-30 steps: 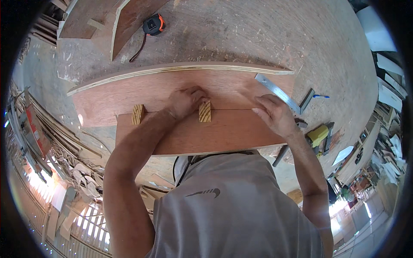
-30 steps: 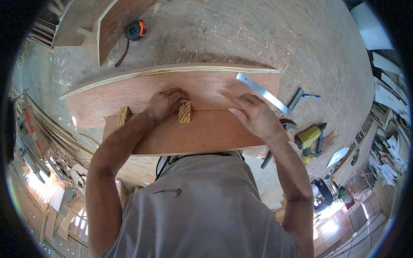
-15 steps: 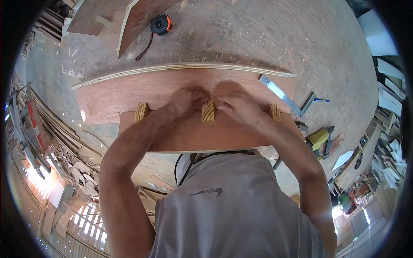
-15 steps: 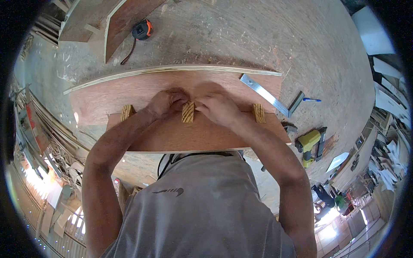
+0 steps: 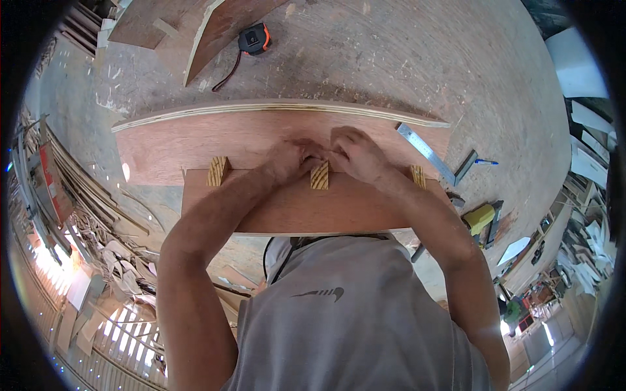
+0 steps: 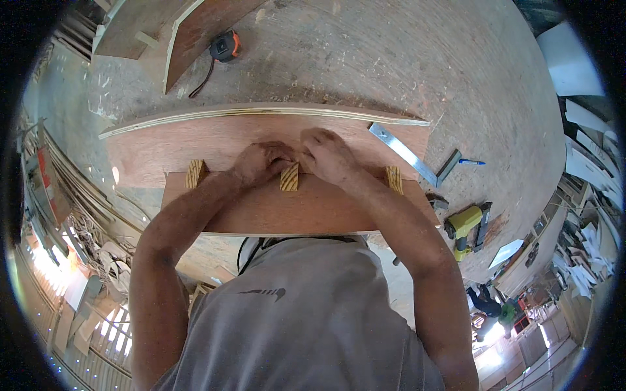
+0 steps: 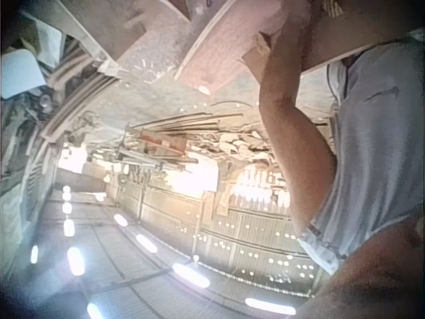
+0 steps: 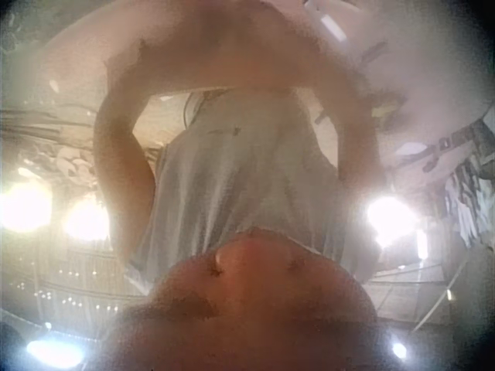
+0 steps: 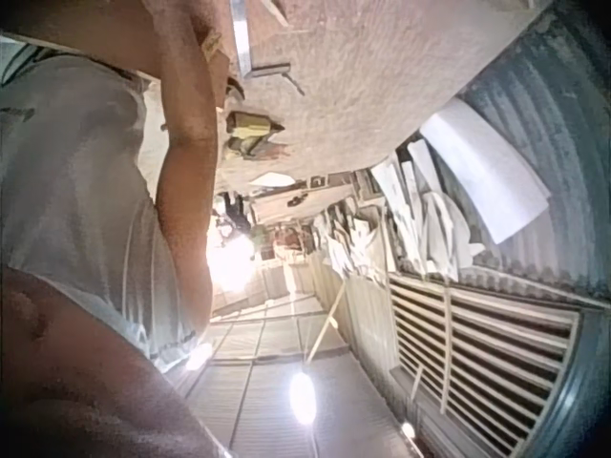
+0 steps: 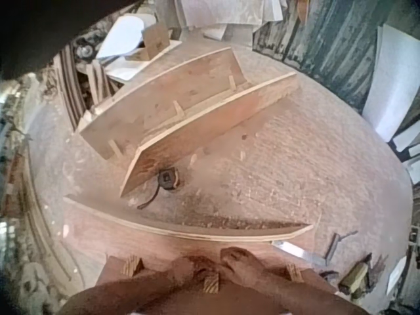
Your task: The person assembles a curved wooden structure by applying glue to small wooden blocks and attaching them to a larger curved board. They use a nail gun to secure the pieces and a hammer to tap them into place, ensuring alignment.
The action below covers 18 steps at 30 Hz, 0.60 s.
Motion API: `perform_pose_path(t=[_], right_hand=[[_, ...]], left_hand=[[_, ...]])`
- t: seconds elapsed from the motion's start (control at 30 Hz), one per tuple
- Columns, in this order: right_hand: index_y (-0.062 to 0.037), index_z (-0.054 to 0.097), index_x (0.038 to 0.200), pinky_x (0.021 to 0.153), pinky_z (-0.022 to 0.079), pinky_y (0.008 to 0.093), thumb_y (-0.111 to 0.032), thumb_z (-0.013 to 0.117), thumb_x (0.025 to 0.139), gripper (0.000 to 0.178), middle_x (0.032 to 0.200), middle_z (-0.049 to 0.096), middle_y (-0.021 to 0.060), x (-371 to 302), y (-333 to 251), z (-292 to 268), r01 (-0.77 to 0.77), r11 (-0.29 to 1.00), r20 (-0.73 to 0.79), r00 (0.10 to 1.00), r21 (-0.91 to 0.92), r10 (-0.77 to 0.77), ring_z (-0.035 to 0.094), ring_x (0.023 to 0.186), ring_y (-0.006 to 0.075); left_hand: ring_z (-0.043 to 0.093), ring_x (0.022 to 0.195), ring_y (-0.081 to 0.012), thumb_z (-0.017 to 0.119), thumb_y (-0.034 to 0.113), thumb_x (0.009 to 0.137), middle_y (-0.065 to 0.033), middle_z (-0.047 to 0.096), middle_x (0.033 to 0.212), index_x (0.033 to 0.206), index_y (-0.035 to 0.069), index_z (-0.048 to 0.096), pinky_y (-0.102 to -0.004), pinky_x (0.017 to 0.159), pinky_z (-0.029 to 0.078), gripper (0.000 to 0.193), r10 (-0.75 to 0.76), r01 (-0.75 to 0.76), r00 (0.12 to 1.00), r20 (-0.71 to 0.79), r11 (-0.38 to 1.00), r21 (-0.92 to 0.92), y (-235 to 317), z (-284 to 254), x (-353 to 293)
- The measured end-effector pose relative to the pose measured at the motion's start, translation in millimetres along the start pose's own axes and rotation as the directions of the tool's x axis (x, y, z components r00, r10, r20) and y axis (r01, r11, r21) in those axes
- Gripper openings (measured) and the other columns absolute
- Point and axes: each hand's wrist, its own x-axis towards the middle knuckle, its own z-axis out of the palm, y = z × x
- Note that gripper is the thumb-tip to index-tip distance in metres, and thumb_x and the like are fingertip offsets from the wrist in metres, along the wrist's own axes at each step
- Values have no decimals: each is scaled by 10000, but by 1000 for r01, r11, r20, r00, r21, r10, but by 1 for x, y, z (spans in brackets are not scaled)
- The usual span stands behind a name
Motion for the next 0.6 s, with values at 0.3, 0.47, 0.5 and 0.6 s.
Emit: perform_pose_path(t=[0.3, 0.47, 0.5, 0.6], right_hand=[[-60, 748, 805, 824, 505, 442, -321, 867, 692, 308, 900, 692, 120, 22, -4, -5, -24, 991, 273, 962, 135, -14, 646, 917, 311], [-52, 753, 771, 815, 511, 428, -307, 879, 672, 302, 875, 674, 116, 39, -11, -6, -209, 976, 479, 863, 57, 157, 647, 902, 307], [-48, 751, 761, 817, 510, 424, -304, 880, 671, 300, 876, 671, 115, 39, -10, -5, -176, 982, 462, 878, 65, 127, 647, 907, 304], [-68, 755, 759, 836, 507, 418, -325, 866, 691, 289, 924, 666, 114, 34, -10, -7, -183, 981, 397, 907, 67, 142, 642, 955, 298]], left_hand=[[676, 967, -329, 690, 234, 887, -113, 697, 1050, 1003, 82, 685, -436, 823, 550, 191, -397, 399, 917, -44, 915, 55, 24, -2, 19], [670, 978, -328, 676, 183, 887, -111, 698, 1040, 1042, 85, 696, -430, 860, 547, 185, -174, 179, 980, -95, 983, 38, 1, 1, 10], [668, 982, -327, 673, 173, 888, -108, 696, 1046, 1055, 84, 697, -426, 874, 545, 190, -109, 114, 989, -98, 993, 41, -5, 2, 7], [656, 1013, -318, 667, 147, 892, -105, 689, 1068, 1087, 81, 699, -411, 912, 537, 208, -41, 41, 998, -43, 999, 4, -16, 7, 0]])
